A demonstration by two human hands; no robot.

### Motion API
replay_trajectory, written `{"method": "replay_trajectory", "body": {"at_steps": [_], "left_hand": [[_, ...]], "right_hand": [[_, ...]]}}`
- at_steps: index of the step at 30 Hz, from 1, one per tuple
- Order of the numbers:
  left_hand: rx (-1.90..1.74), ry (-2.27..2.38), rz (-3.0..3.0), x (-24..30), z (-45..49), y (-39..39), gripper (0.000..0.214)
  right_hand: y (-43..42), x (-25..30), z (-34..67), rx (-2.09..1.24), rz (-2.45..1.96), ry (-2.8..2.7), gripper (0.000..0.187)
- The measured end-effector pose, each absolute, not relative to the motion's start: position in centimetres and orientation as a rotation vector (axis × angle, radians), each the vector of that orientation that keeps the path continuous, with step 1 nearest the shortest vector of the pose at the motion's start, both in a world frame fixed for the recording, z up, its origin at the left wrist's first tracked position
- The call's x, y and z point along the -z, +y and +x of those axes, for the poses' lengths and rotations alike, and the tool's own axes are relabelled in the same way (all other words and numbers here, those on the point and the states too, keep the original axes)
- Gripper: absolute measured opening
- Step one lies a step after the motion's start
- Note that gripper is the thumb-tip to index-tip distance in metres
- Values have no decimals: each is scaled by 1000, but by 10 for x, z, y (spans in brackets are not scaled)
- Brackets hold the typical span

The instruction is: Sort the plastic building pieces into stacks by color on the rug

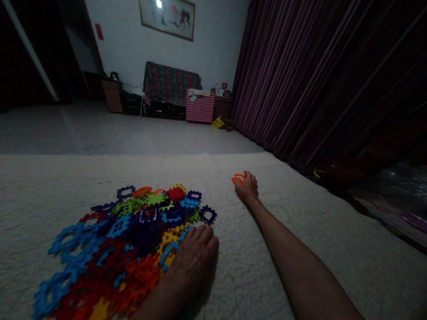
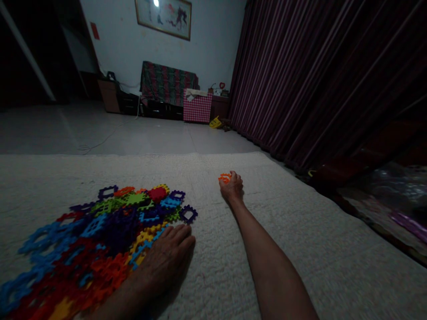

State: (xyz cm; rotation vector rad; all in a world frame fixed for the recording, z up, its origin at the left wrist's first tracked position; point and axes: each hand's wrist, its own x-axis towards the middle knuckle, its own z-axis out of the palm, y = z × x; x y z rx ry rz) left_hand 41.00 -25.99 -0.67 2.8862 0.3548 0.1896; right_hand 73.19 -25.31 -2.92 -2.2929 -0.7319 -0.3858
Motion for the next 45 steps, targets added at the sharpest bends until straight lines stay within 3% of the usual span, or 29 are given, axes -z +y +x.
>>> {"method": "replay_trajectory", "body": {"at_steps": [13,19,37,45], "left_hand": [[-183,355,2885,4,411,-259,21],[-192,354,2889,2,410,-259,19],[-265,307,2911,10,409,-257,23],[-544,251,2659,1,407,-243,21]], "right_hand": [[-240,38,739,346,-2407,-741,57],[-240,43,743,377,-2383,-760,69],[-241,49,752,389,-2468,-830,65],[-238,34,720,725,-1900,-1199,37]]}}
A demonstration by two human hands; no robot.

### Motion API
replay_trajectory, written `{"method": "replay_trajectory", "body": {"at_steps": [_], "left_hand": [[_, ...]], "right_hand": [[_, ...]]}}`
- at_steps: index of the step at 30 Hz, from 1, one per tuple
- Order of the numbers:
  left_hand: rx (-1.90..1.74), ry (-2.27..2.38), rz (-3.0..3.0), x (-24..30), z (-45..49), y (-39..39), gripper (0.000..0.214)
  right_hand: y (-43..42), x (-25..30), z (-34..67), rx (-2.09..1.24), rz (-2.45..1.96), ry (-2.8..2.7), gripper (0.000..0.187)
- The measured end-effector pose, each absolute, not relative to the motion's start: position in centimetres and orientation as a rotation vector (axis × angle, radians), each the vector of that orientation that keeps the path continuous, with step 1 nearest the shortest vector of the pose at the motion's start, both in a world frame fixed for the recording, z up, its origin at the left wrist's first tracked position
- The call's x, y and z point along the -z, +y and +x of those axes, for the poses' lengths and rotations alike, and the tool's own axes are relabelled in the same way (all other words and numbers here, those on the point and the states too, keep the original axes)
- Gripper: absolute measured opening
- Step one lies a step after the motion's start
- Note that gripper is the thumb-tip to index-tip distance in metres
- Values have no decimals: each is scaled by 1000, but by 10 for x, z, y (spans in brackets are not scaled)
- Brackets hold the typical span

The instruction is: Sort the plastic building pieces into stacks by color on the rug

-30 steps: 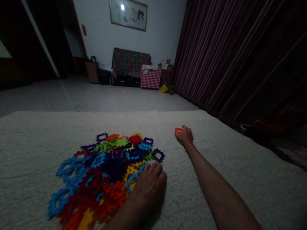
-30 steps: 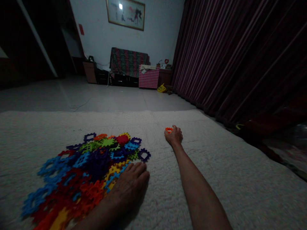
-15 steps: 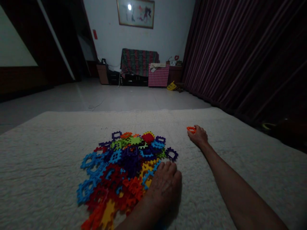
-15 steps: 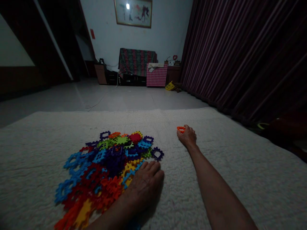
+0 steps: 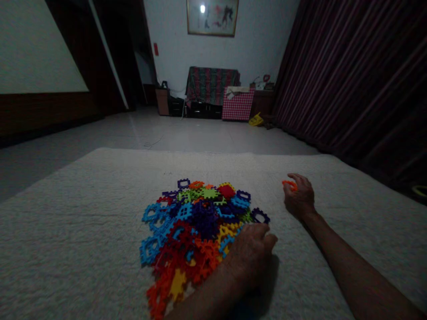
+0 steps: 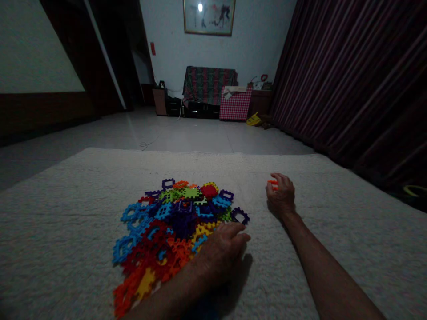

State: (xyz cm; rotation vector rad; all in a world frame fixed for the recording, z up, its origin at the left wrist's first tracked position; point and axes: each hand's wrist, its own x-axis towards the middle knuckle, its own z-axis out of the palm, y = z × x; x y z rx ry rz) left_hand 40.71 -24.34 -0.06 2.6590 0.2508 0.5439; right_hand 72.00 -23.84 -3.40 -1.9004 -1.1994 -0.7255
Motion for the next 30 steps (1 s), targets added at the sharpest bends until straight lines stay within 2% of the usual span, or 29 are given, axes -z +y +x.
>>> {"method": "replay_trajectory", "body": {"at_steps": [5,10,13,15,19,24,30], "left_hand": [[-951,344,2434,-29,390,-197,30],[-1214,995,2297,-44,335,-114,31],[-1136,1503,2270,-39,297,-72,34],[-944,1657,2320,-29,276,-54,37],[-602,1661,2346,5,246,-37,40],[-714,1397,2438,32,232,-29,34],[-791,1080,2337,27,232,-27,36]], "right_hand": [[-218,30,667,449,-1681,-1493,30],[-210,39,638,186,-1700,-1590,31],[-208,41,637,187,-1722,-1592,32],[-207,41,637,187,-1725,-1591,33],[-207,40,635,146,-1763,-1525,34],[-210,40,632,-39,-1810,-1191,37],[-227,37,614,-217,-1584,-731,36]]}}
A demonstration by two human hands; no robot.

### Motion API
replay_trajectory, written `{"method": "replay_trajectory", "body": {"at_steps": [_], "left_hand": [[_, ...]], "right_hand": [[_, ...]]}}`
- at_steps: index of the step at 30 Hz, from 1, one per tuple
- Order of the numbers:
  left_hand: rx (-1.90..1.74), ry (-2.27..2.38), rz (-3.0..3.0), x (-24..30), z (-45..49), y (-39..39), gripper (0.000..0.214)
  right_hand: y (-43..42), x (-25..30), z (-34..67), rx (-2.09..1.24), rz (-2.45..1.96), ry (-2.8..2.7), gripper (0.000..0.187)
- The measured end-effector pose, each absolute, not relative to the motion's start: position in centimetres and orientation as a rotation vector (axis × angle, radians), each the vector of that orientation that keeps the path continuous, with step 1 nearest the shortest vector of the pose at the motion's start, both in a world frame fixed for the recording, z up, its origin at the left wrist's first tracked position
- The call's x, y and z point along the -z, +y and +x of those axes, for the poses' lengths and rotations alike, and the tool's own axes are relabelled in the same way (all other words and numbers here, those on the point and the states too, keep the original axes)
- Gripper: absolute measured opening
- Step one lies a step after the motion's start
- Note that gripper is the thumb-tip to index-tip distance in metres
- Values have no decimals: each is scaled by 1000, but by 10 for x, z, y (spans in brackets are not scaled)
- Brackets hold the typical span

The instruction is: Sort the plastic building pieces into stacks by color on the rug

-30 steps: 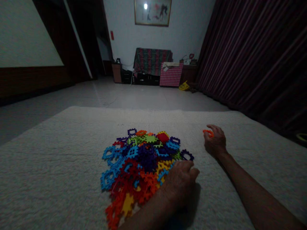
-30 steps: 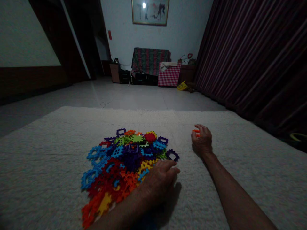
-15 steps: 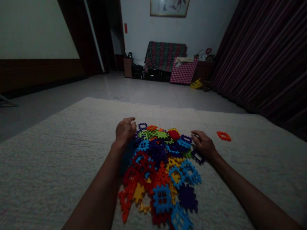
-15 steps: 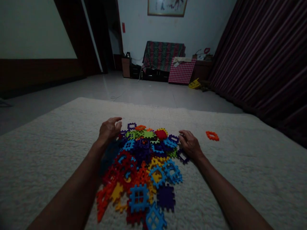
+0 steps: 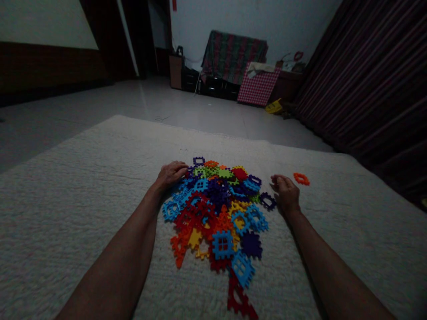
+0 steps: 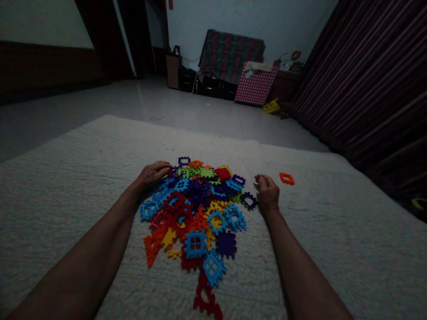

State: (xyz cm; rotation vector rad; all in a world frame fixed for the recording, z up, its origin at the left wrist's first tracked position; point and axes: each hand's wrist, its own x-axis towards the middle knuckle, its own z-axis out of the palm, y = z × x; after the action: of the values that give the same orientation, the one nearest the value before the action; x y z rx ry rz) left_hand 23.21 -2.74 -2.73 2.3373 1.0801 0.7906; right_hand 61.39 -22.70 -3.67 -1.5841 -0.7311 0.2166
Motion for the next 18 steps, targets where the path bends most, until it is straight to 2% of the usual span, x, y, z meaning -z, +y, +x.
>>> {"method": "replay_trajectory", "body": {"at_steps": [4,11,18], "left_hand": [[-805,1009,2214,25,243,-38,36],[-845,975,2147,21,276,-55,34],[-748,871,2165,20,275,-57,32]], "right_hand": [[-251,38,586,-217,-1614,-722,31],[-279,33,548,-38,-1736,-1151,30],[-249,16,537,144,-1598,-1481,23]]}}
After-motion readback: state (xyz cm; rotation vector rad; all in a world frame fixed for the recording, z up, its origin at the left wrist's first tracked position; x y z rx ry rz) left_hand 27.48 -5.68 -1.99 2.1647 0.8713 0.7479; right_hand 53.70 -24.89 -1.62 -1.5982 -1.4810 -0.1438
